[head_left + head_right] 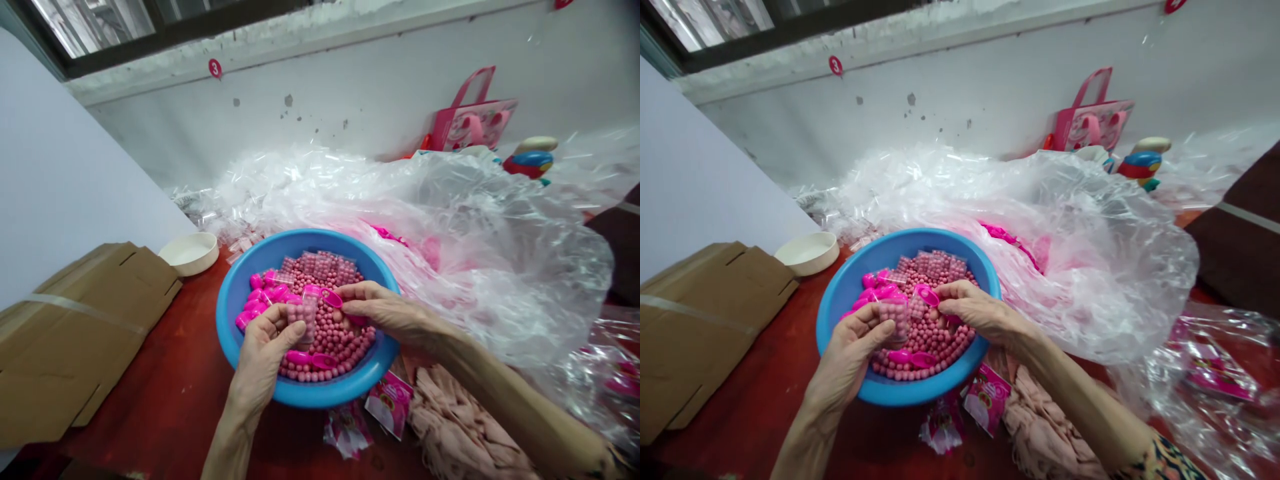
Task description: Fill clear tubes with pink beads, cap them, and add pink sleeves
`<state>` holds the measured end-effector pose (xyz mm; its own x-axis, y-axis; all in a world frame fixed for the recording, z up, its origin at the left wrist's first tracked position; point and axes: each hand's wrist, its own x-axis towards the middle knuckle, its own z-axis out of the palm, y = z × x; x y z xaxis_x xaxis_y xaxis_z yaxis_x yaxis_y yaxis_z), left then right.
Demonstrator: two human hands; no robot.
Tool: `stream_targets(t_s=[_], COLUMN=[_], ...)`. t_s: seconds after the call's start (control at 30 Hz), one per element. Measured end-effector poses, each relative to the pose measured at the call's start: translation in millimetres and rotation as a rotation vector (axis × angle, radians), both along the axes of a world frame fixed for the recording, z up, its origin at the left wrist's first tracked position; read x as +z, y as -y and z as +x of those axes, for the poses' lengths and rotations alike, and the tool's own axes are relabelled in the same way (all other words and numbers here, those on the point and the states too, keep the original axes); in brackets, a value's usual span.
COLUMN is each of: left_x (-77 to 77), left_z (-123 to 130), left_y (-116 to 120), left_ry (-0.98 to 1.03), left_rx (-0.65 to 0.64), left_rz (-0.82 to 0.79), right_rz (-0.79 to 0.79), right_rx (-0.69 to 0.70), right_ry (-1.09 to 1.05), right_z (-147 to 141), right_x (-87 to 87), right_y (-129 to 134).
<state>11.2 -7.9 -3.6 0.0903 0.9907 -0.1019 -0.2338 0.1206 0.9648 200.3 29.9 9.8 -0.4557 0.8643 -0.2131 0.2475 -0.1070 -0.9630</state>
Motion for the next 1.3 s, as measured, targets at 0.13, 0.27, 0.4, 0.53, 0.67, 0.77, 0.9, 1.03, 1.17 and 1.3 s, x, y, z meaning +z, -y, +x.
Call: stream_targets(t_s=[0.13, 0.27, 0.4, 0.53, 0.67, 0.77, 0.9, 1.03, 1.17, 1.3], left_x=[-0.4, -1.8, -1.7, 1.5, 2.5, 0.8, -1.2, -1.8, -0.7, 3.1], left_z=[-1, -2, 0, 1, -1, -3, -5, -7, -4, 6], left_y=[1, 1, 2, 3, 3, 3, 4, 6, 9, 22], left_ry=[-0.068, -0.097, -0.102, -0.075, 0.006, 0.099, 0.158, 0.119, 0.067, 0.052], left_rx=[-0.058, -0.072, -0.053, -0.043, -0.049, -0.107, -0.158, -0.168, -0.152, -0.048], left_rz=[0.025, 0.061, 0.081, 0.09, 0.046, -0.021, -0.059, -0.026, -0.024, -0.036], right_rz=[-0.04, 0.032, 0.263, 0.507, 0.819, 0.974, 1.116, 1.147, 1.255, 1.286], right_rx=[0.049, 0.048, 0.024, -0.04, -0.124, -0.115, -0.005, 0.139, 0.119, -0.068], right_ry=[-0.085, -0.071, 0.036, 0.072, 0.195, 0.279, 0.41, 0.511, 0.563, 0.673], right_z=[1, 3, 2, -9, -23, -26, -19, -11, -15, -26], right_x=[10.8, 10.5, 10.9, 12.3, 8.6, 5.4, 7.0, 12.4, 11.2, 7.1], right_y=[8, 8, 11, 22, 34, 40, 42, 41, 43, 55])
